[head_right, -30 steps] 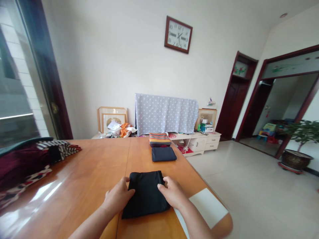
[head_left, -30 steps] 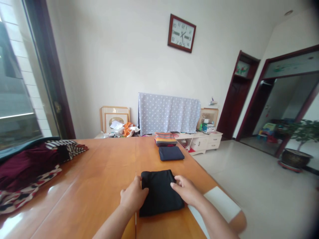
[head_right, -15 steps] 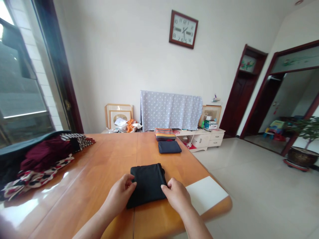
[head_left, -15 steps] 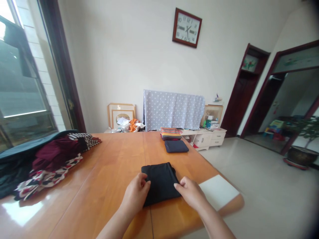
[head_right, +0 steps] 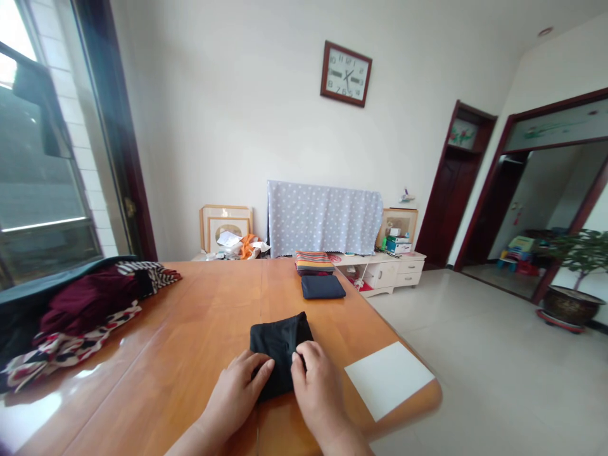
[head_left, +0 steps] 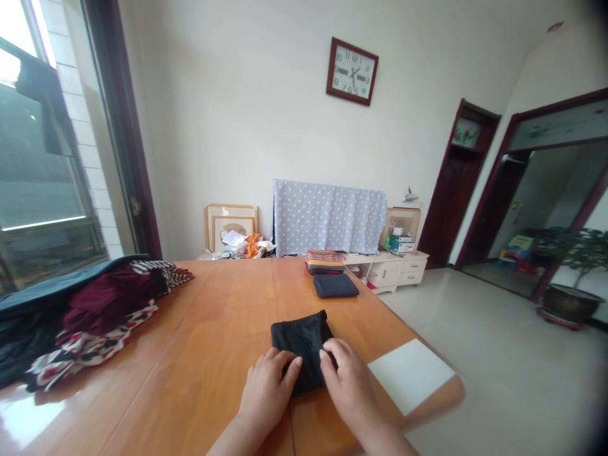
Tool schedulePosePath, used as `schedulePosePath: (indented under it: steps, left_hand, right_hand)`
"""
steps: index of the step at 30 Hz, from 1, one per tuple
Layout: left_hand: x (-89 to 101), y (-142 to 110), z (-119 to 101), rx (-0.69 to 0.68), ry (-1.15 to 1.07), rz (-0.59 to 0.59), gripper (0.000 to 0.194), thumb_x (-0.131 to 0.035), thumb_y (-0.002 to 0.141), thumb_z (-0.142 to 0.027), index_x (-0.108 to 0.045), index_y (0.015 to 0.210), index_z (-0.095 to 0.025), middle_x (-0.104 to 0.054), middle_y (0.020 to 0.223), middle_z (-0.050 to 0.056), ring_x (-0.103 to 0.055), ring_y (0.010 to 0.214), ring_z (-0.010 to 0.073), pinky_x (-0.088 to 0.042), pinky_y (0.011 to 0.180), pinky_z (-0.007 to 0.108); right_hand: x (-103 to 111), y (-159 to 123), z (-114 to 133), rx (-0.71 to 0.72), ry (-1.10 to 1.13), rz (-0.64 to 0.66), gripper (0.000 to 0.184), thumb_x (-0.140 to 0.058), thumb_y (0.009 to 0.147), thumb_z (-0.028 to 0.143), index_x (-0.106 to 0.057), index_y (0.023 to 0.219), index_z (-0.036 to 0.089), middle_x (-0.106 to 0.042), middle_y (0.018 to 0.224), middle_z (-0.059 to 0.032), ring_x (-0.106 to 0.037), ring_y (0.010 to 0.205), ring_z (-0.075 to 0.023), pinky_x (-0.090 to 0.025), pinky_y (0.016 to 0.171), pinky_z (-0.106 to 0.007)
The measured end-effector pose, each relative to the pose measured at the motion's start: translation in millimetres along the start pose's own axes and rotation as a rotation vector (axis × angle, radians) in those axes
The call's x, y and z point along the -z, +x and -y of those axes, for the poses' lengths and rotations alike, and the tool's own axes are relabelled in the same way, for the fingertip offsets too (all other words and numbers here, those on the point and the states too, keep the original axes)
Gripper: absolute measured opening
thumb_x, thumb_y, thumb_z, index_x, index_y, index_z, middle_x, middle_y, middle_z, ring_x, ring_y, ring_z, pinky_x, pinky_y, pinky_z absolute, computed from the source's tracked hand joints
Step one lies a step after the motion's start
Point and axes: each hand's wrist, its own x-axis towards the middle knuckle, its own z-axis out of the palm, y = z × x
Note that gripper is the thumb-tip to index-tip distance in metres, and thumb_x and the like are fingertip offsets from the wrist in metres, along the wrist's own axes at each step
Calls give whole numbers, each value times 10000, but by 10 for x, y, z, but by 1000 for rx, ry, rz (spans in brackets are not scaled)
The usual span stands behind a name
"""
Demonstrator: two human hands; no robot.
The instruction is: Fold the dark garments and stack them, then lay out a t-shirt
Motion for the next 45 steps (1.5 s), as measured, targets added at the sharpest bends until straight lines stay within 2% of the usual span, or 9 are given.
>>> schedulePosePath:
  steps: [7,11,15,21,29,32,37,41,45]
  left_hand:
    - [-66,123,-59,305,-469,2,506,-546,821,-699,-520,738,-201,-580,675,-12,-598,689,172,-462,610,253]
    - [-122,172,27,381,-595,-98,366,-662,786,-530,-498,749,-205,-577,678,-13,-608,682,166,-495,621,262]
    - [70,195,95,374,-810,-103,242,-619,823,-411,-607,907,-184,-706,830,56,-692,815,211,-559,734,299]
    - [731,198,403,547,-951,-109,261,-619,824,-346,-640,1038,-197,-752,876,80,-733,797,239,-599,735,348]
    - [1214,92,794,642,-768,-26,400,-679,782,-528,-660,990,-187,-755,815,76,-734,803,270,-594,710,348]
    - [1207,22,848,559,-621,5,495,-704,743,-582,-650,1043,-192,-761,945,70,-721,925,262,-570,768,306]
    - [1070,33,1059,514,-167,-111,599,-742,679,-314,-546,1225,-163,-722,1076,105,-687,994,261,-512,781,286]
    - [999,96,1206,528,53,-174,310,-598,790,-365,-617,1036,-176,-718,972,110,-677,960,288,-475,741,308]
    - [1033,89,1206,563,-44,-233,246,-529,834,-411,-644,870,-196,-713,817,81,-684,884,296,-472,694,306]
  right_hand:
    - [-144,-191,474,250,223,173,334,-467,919,157,-599,1211,251,-668,1181,-75,-625,1094,-231,-498,970,-372]
    - [-121,-207,514,294,357,174,243,-516,907,181,-656,1092,253,-686,1186,-55,-609,1156,-220,-466,1049,-378]
    - [-131,-191,334,113,493,65,204,-497,955,314,-678,1013,243,-687,1212,-78,-618,1172,-221,-483,1036,-359]
    - [-190,-137,-12,-199,580,-6,383,-470,950,526,-658,1068,214,-706,1161,-117,-659,1090,-250,-519,959,-347]
    - [-212,-69,-4,-227,418,40,376,-444,938,519,-668,940,217,-724,930,-79,-665,879,-233,-515,782,-295]
    - [-229,-1,77,-186,288,67,325,-442,937,465,-664,900,231,-704,884,-63,-648,812,-213,-491,734,-280]
    - [-315,146,315,-106,130,166,270,-469,932,431,-653,962,234,-679,917,-62,-642,790,-199,-465,712,-278]
    - [-400,247,521,-95,-58,269,321,-501,919,488,-634,1016,212,-677,964,-92,-660,834,-223,-450,709,-298]
    - [-505,321,615,-141,-228,350,392,-601,834,548,-619,1001,195,-682,1009,-122,-676,907,-281,-462,731,-341]
